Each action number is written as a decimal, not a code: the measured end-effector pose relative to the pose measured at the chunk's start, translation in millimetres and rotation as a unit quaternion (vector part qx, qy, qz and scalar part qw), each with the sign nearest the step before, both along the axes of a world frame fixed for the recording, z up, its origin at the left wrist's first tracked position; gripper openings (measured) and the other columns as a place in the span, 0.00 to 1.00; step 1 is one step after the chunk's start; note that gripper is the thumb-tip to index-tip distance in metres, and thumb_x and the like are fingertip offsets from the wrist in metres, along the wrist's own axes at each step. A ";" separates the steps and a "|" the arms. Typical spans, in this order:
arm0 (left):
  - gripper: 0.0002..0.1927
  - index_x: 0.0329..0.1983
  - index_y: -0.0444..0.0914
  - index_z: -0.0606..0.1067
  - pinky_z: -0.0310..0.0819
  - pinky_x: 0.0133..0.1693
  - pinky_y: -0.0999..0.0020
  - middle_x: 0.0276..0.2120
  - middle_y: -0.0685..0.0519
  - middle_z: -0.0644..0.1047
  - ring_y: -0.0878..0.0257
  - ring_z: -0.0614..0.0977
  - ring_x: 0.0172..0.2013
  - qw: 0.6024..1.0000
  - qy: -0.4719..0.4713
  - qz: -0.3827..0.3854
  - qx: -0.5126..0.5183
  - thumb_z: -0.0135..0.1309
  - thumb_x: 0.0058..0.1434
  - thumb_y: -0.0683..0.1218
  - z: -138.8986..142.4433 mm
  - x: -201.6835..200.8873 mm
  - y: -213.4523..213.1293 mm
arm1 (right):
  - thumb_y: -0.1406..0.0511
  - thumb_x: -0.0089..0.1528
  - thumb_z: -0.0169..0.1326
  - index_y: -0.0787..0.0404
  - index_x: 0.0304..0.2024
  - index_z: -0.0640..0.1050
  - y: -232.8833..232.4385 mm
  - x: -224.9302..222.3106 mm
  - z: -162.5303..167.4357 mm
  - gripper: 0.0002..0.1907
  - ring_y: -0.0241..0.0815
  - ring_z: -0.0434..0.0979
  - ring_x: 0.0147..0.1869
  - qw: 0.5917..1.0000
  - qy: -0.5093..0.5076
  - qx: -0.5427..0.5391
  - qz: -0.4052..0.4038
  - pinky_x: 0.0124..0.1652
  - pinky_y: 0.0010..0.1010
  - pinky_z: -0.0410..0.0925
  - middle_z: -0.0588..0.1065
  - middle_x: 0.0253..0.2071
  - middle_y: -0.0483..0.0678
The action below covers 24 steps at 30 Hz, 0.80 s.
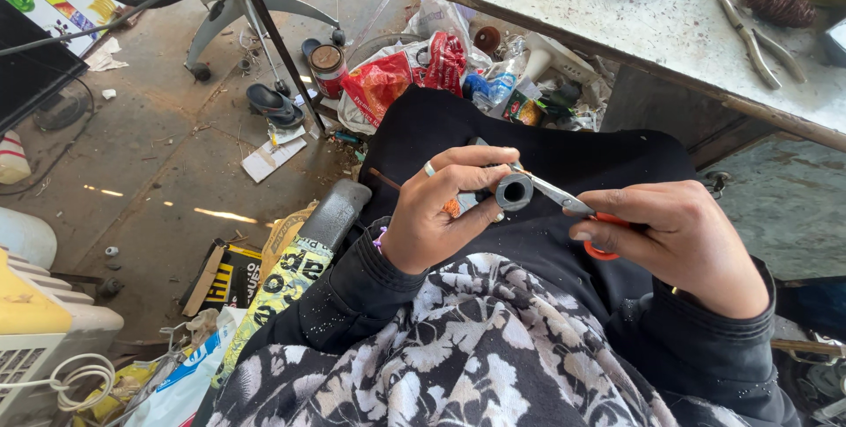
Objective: The person winds copper wire around a small cylindrical component, trims the wire with scissors, and uses a rectangular block to press or shape the wound section. The person repeats winding and trimming steps while seated on the floor.
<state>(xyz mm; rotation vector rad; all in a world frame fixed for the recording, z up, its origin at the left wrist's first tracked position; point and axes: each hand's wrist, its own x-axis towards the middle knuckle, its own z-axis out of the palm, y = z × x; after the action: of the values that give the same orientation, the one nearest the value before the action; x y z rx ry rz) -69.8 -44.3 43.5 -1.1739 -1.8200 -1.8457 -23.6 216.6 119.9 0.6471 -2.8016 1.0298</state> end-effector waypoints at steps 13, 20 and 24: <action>0.18 0.49 0.38 0.78 0.74 0.62 0.58 0.46 0.50 0.75 0.57 0.79 0.50 0.988 0.056 0.140 0.026 0.66 0.56 0.35 -0.8 -16.4 1.8 | 0.69 0.63 0.53 0.63 0.51 0.78 57.0 -36.2 -19.3 0.14 0.48 0.83 0.42 0.982 0.091 0.064 -0.156 0.44 0.36 0.73 0.80 0.39 0.55; 0.23 0.55 0.38 0.74 0.74 0.54 0.61 0.47 0.50 0.74 0.55 0.77 0.52 0.992 0.078 0.096 -0.040 0.66 0.57 0.36 -12.0 -12.3 9.2 | 0.60 0.73 0.55 0.58 0.51 0.81 115.9 -178.2 -77.6 0.10 0.60 0.76 0.52 0.862 0.200 0.346 -0.311 0.45 0.48 0.68 0.75 0.52 0.61; 0.28 0.62 0.39 0.67 0.77 0.55 0.64 0.52 0.47 0.74 0.53 0.79 0.53 0.997 0.036 0.042 -0.055 0.65 0.62 0.36 -12.3 -9.6 11.7 | 0.58 0.65 0.61 0.54 0.50 0.83 107.5 -177.5 -67.1 0.14 0.55 0.76 0.53 0.807 0.335 0.408 -0.264 0.49 0.46 0.68 0.74 0.54 0.54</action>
<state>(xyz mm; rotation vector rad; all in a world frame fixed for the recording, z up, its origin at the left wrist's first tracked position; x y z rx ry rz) -79.5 -32.6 31.3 -1.1657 -1.9210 -1.6556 -201.1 324.2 52.8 0.1552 -2.3842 -0.4795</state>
